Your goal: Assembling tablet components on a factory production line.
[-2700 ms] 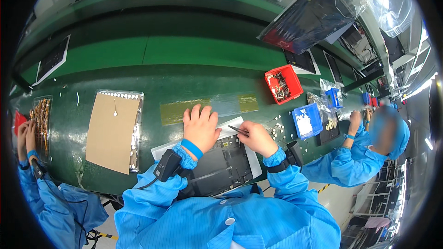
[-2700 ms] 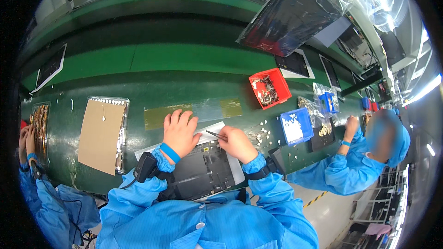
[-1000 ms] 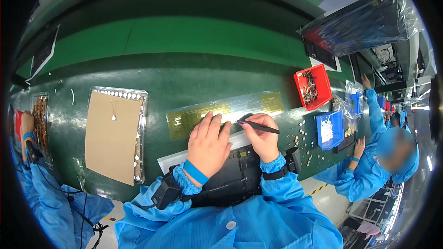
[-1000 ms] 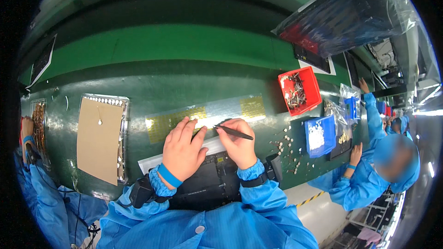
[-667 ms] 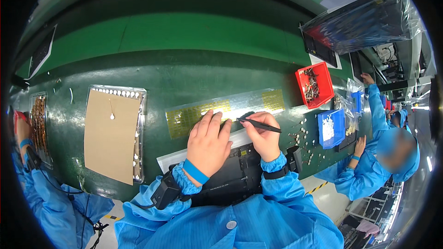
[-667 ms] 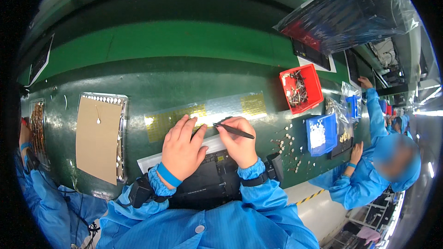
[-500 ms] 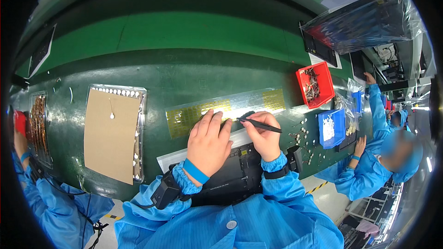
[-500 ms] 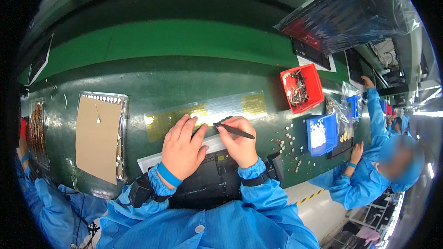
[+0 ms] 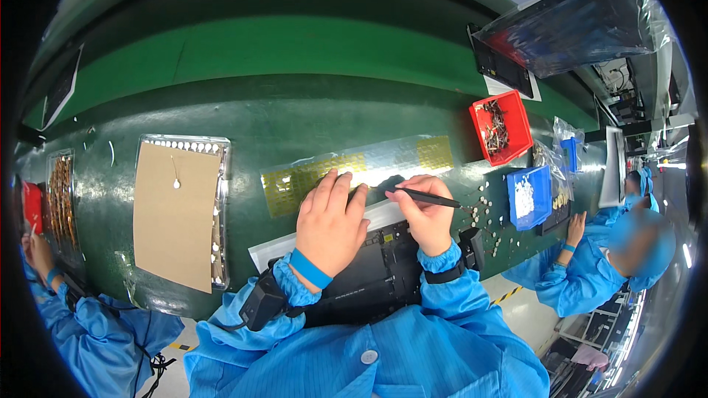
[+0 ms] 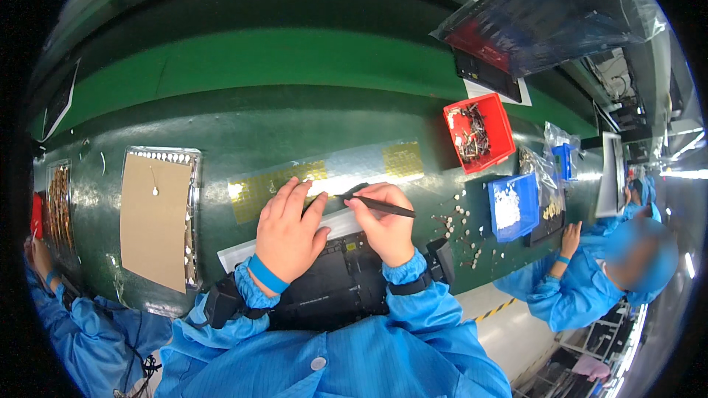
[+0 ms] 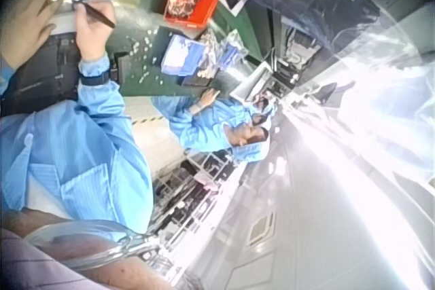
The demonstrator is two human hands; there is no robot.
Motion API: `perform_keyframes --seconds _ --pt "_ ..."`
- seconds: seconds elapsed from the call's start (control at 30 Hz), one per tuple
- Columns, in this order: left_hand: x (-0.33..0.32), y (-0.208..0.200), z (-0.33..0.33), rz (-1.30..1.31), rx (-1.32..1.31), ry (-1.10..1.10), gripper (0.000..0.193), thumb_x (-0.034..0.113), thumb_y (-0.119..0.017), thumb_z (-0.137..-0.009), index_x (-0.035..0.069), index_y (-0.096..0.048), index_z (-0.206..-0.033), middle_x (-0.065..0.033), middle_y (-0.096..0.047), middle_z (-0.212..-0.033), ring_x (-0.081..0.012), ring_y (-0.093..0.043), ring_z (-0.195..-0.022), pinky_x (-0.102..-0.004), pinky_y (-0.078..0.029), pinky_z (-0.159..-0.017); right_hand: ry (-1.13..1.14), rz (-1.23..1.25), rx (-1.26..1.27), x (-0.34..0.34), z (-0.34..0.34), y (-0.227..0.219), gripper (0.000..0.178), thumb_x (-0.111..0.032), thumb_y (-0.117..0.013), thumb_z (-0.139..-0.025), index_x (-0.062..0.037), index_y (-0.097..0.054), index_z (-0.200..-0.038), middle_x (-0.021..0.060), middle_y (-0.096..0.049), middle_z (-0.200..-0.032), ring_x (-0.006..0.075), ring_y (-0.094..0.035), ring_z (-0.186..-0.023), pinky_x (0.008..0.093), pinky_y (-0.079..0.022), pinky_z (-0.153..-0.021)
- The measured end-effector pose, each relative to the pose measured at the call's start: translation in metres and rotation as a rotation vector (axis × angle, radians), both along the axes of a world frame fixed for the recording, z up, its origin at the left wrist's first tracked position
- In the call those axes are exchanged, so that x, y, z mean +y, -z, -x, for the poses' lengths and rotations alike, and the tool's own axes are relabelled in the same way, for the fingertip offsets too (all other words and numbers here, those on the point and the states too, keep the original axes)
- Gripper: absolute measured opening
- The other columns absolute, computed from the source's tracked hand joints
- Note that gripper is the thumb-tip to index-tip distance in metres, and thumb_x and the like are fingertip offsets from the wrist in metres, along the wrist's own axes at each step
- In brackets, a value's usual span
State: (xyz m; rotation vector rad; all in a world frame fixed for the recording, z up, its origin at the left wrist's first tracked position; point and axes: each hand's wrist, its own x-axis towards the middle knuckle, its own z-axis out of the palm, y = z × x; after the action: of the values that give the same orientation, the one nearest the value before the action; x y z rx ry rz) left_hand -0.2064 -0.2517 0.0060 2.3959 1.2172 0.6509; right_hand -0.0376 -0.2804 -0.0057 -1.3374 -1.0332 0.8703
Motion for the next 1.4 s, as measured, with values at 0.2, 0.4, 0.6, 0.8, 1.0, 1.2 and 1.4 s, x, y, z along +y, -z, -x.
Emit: perform_keyframes --seconds 0.2,0.4,0.6,0.8,1.0,1.2,1.4 --pt "0.003 -0.015 0.011 0.011 -0.112 0.025 0.037 0.013 -0.069 -0.064 0.007 -0.059 -0.1 -0.0116 -0.052 -0.105 -0.0318 -0.048 -0.104 -0.0402 -0.044 -0.081 -0.071 0.191 0.237 -0.035 0.01 -0.025 0.015 0.011 -0.057 -0.076 0.0033 -0.046 -0.082 0.0141 -0.054 -0.09 0.0228 -0.062 -0.078 0.0346 -0.055 -0.072" --pt "-0.008 -0.011 0.024 0.191 -0.099 0.164 0.02 0.007 -0.068 -0.063 0.005 -0.063 -0.082 -0.0083 -0.055 -0.084 -0.0281 -0.052 -0.08 -0.0368 -0.046 -0.07 -0.089 0.265 0.271 -0.055 0.013 -0.012 0.016 0.008 -0.061 -0.076 0.002 -0.048 -0.083 0.0117 -0.06 -0.082 0.0192 -0.064 -0.076 0.029 -0.054 -0.069" --pt "-0.01 -0.002 0.028 0.174 -0.131 0.166 0.014 0.006 -0.067 -0.063 0.006 -0.064 -0.077 -0.0068 -0.056 -0.081 -0.0266 -0.053 -0.079 -0.0354 -0.046 -0.068 -0.087 0.26 0.201 -0.053 0.017 -0.011 0.013 0.01 -0.058 -0.077 0.0028 -0.048 -0.081 0.0117 -0.057 -0.084 0.0189 -0.063 -0.073 0.0284 -0.054 -0.066" --pt "-0.01 -0.001 0.028 0.169 -0.197 0.151 0.012 0.004 -0.066 -0.064 0.005 -0.064 -0.076 -0.0065 -0.057 -0.08 -0.0265 -0.054 -0.078 -0.0349 -0.046 -0.068 -0.089 0.261 0.197 -0.053 0.017 -0.01 0.013 0.01 -0.059 -0.077 0.0031 -0.049 -0.082 0.0122 -0.058 -0.083 0.0185 -0.063 -0.073 0.0277 -0.054 -0.065" --pt "-0.014 0.004 0.026 0.107 -0.251 0.241 0.015 0.002 -0.063 -0.062 0.007 -0.065 -0.076 -0.0042 -0.056 -0.08 -0.0248 -0.053 -0.078 -0.0351 -0.046 -0.067 -0.075 0.267 0.173 -0.055 0.019 -0.01 0.013 0.009 -0.059 -0.077 0.003 -0.049 -0.081 0.0124 -0.058 -0.083 0.0176 -0.063 -0.072 0.0271 -0.054 -0.065" --pt "-0.019 0.005 0.024 0.017 -0.15 0.268 0.015 0.005 -0.061 -0.063 0.01 -0.065 -0.077 -0.0004 -0.056 -0.079 -0.0208 -0.053 -0.079 -0.0338 -0.045 -0.065 -0.072 0.268 0.182 -0.055 0.02 -0.008 0.013 0.008 -0.06 -0.077 0.003 -0.049 -0.081 0.0121 -0.058 -0.083 0.0171 -0.063 -0.073 0.0264 -0.053 -0.066" --pt "-0.019 0.004 0.023 -0.005 -0.124 0.264 0.014 0.007 -0.06 -0.065 0.01 -0.066 -0.077 0.0002 -0.055 -0.08 -0.0194 -0.053 -0.08 -0.0333 -0.044 -0.064 -0.073 0.251 0.18 -0.055 0.02 -0.007 0.013 0.008 -0.06 -0.077 0.0027 -0.049 -0.082 0.012 -0.058 -0.084 0.017 -0.063 -0.074 0.0268 -0.053 -0.067"
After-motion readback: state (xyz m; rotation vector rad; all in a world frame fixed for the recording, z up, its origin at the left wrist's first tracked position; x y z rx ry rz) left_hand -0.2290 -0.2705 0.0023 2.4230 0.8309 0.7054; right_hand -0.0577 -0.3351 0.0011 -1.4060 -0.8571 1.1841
